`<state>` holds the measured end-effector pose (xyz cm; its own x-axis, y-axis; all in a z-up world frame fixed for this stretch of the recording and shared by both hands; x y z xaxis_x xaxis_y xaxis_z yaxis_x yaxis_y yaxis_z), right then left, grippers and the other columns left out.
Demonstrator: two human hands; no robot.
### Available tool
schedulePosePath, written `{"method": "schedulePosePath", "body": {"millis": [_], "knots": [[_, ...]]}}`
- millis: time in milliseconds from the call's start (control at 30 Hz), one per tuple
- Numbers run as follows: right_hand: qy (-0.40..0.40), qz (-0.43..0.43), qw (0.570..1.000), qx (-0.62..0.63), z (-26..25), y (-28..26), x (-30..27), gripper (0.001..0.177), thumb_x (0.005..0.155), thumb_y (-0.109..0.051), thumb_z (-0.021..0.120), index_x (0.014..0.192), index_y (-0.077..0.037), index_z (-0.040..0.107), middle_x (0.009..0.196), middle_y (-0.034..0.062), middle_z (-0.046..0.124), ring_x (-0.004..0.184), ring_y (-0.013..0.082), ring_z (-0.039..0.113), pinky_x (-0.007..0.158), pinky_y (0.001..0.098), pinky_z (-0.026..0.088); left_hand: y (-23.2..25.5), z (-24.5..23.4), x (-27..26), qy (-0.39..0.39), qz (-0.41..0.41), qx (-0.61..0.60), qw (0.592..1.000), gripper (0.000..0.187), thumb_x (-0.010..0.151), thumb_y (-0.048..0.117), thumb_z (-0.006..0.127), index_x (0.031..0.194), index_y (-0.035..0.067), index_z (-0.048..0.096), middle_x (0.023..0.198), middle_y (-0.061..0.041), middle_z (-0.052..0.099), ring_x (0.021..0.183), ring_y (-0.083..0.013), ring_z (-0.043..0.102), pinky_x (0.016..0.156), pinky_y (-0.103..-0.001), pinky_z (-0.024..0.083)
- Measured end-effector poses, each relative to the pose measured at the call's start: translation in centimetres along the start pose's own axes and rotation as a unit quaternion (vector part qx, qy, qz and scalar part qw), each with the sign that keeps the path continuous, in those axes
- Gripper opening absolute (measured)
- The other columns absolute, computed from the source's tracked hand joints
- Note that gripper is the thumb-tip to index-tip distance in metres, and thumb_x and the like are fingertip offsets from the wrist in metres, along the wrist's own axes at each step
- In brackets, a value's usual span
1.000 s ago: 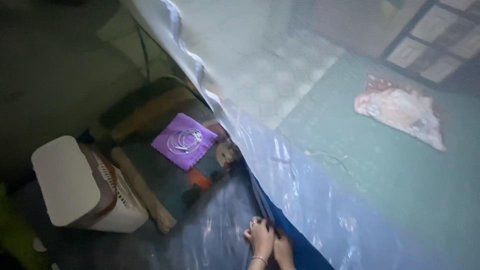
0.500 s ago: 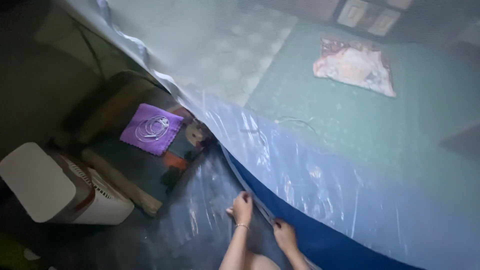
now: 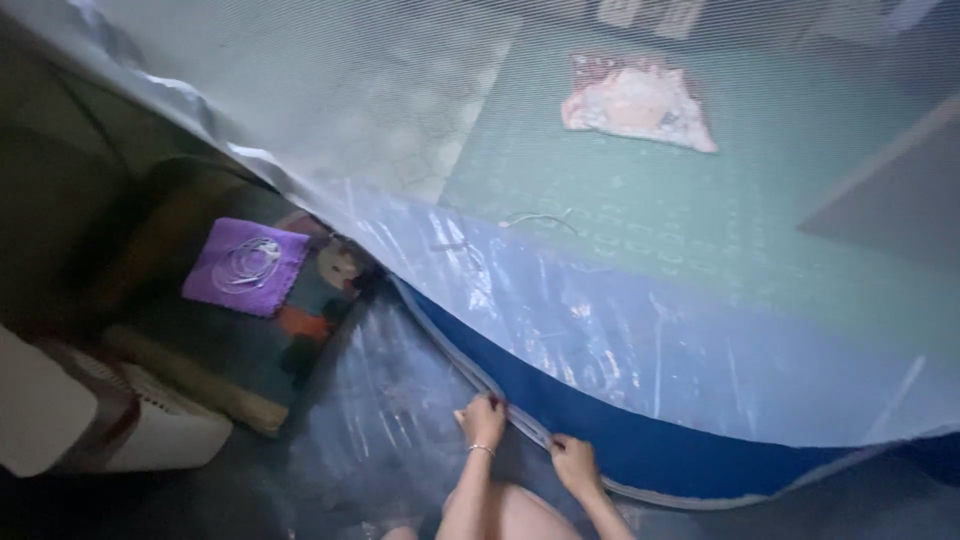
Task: The person assembles a mosquito net by inserting a flexible rod into the net's hem and securing it. They sit on the floor, manipulate the net and rod, and lift the assembled section to attach it to the ceiling.
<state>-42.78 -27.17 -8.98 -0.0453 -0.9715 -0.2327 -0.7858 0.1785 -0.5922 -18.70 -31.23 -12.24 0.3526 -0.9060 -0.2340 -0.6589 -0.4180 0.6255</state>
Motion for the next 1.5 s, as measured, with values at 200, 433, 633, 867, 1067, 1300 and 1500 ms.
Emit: {"method": "schedulePosePath", "body": {"millis": [200, 433, 633, 867, 1067, 1300, 1500], "knots": [[0.012, 0.016, 0.999, -0.028, -5.1, 3.6, -2.9, 0.027, 0.087, -0.034, 0.065, 0.098, -0.013, 0.079, 0.093, 0.0185, 0.075, 0.092, 0.0395, 0.072, 0.08, 0.0487, 0.057, 1.3, -1.6, -1.1, 0.005, -0.099, -0.035, 0.994, 0.025, 0.087, 0.032, 0.065, 0.104, 0.019, 0.079, 0.109, -0.007, 0.077, 0.104, -0.0298, 0.072, 0.104, -0.053, 0.043], [0.058, 0.04, 0.997, -0.038, -8.5, 7.1, -5.2, 0.023, 0.088, -0.033, 0.063, 0.089, -0.015, 0.077, 0.086, 0.0179, 0.074, 0.085, 0.0412, 0.071, 0.073, 0.0524, 0.055, 8.8, 12.5, -8.2, -0.304, 0.054, -0.021, 0.951, 0.049, 0.079, 0.05, 0.08, 0.103, 0.008, 0.077, 0.105, -0.017, 0.077, 0.106, -0.0312, 0.074, 0.095, -0.041, 0.057], [0.074, -0.008, 0.996, -0.045, -12.0, 9.2, -6.9, 0.02, 0.087, -0.028, 0.063, 0.084, -0.011, 0.074, 0.084, 0.0183, 0.072, 0.083, 0.0418, 0.07, 0.07, 0.0544, 0.055, 11.7, 13.9, -11.7, -0.163, 0.058, 0.058, 0.983, 0.029, 0.082, 0.036, 0.074, 0.094, 0.01, 0.081, 0.101, -0.021, 0.074, 0.101, -0.0379, 0.072, 0.091, -0.047, 0.059], [0.172, 0.035, 0.984, -0.031, -19.0, 16.9, -9.6, 0.022, 0.087, -0.031, 0.064, 0.094, -0.016, 0.079, 0.088, 0.0164, 0.074, 0.084, 0.0408, 0.071, 0.07, 0.0533, 0.057, 11.8, 17.2, -11.2, -0.122, -0.065, -0.234, 0.962, 0.028, 0.098, 0.03, 0.062, 0.101, 0.004, 0.071, 0.084, -0.016, 0.081, 0.074, -0.0292, 0.074, 0.064, -0.041, 0.056], [0.185, 0.107, 0.976, -0.033, -21.0, 22.4, -10.7, 0.022, 0.091, -0.035, 0.066, 0.094, -0.018, 0.079, 0.087, 0.0137, 0.076, 0.081, 0.0355, 0.074, 0.072, 0.0494, 0.058, 17.5, 20.6, -15.0, -0.076, -0.221, -0.512, 0.827, 0.023, 0.099, 0.022, 0.058, 0.101, 0.0, 0.062, 0.07, -0.013, 0.064, 0.047, -0.0201, 0.055, 0.039, -0.034, 0.042], [0.265, -0.019, 0.964, 0.027, -23.3, 20.7, -11.3, 0.017, 0.085, -0.022, 0.065, 0.091, -0.012, 0.077, 0.09, 0.0153, 0.076, 0.081, 0.0388, 0.073, 0.068, 0.051, 0.057, 22.2, 32.3, -18.2, -0.112, 0.009, -0.33, 0.937, 0.027, 0.078, 0.011, 0.08, 0.1, 0.0, 0.07, 0.085, -0.01, 0.077, 0.072, -0.0181, 0.073, 0.059, -0.03, 0.055], [0.296, 0.116, 0.948, 0.011, -25.8, 30.7, -9.5, 0.02, 0.089, -0.03, 0.067, 0.088, -0.014, 0.078, 0.077, 0.0172, 0.073, 0.073, 0.0401, 0.072, 0.064, 0.0517, 0.056, 23.8, 28.0, -20.7, -0.072, -0.269, -0.42, 0.864, 0.029, 0.096, 0.018, 0.072, 0.11, -0.004, 0.058, 0.085, -0.02, 0.066, 0.074, -0.0336, 0.063, 0.053, -0.044, 0.049]]}}
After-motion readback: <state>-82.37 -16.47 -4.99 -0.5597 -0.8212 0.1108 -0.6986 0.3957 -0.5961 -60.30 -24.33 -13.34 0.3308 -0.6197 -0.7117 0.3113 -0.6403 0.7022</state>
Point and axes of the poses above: each hand's wrist, its own x-axis towards the middle knuckle, its own z-axis out of the palm, y = z × x, the point moved 9 cm from there along x, towards the middle knuckle
